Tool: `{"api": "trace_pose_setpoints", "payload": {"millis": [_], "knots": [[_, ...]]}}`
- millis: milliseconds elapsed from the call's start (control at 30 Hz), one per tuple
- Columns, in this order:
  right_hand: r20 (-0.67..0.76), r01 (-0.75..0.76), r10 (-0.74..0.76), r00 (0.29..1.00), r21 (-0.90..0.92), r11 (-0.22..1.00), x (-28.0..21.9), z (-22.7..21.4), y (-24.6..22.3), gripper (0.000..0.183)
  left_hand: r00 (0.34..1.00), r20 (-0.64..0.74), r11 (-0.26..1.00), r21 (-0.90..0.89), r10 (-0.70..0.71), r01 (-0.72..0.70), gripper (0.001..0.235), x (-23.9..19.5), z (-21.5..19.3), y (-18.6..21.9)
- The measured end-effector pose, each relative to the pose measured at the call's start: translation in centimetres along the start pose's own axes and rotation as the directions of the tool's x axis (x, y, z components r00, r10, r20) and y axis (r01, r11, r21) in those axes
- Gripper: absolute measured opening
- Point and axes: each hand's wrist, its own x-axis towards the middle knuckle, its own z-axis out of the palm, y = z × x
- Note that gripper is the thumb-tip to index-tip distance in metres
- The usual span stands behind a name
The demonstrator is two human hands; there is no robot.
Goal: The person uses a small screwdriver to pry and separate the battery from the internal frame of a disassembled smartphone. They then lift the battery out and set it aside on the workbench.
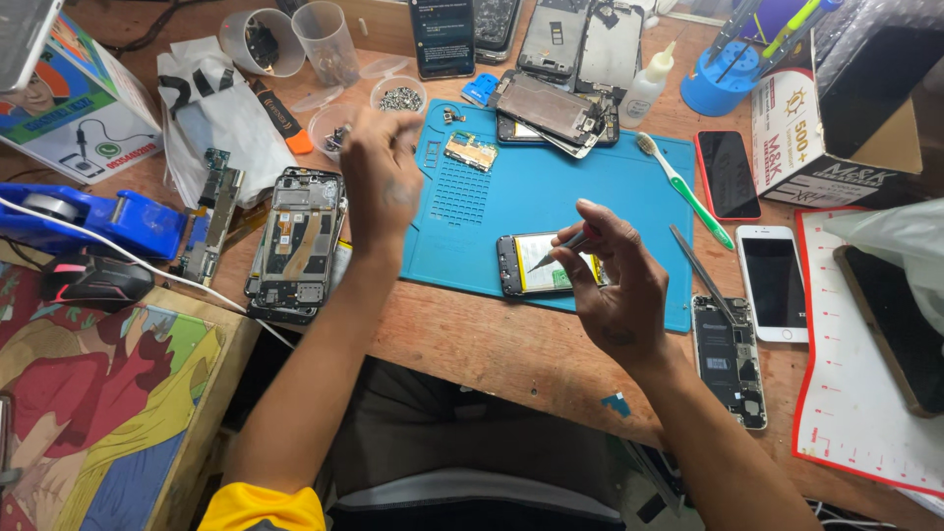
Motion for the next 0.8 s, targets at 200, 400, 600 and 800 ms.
{"api": "trace_pose_setpoints", "payload": {"millis": [200, 400, 600, 800], "knots": [[-0.024, 0.001, -0.001, 1.000, 0.007, 1.000, 0.1, -0.3, 0.7, 0.052, 0.895, 0.436, 0.974, -0.142, -0.098, 0.176, 0.041, -5.6, -0.9, 5.0], [-0.038, -0.009, 0.009, 0.999, -0.002, 1.000, 0.2, -0.4, 0.8, 0.052, 0.779, 0.625, 0.991, -0.129, 0.057, 0.031, 0.098, -7.6, -1.9, 6.1], [0.008, 0.008, -0.008, 1.000, 0.021, 1.000, -0.1, 0.9, 0.1, 0.055, 0.791, 0.608, 0.988, -0.152, 0.067, 0.033, 0.092, -9.0, -1.3, 5.7], [0.073, 0.082, -0.070, 0.995, -0.179, 0.980, -0.2, 1.9, -0.5, 0.057, 0.811, 0.577, 0.984, -0.177, 0.093, 0.013, 0.094, -9.6, -0.7, 5.1]]}}
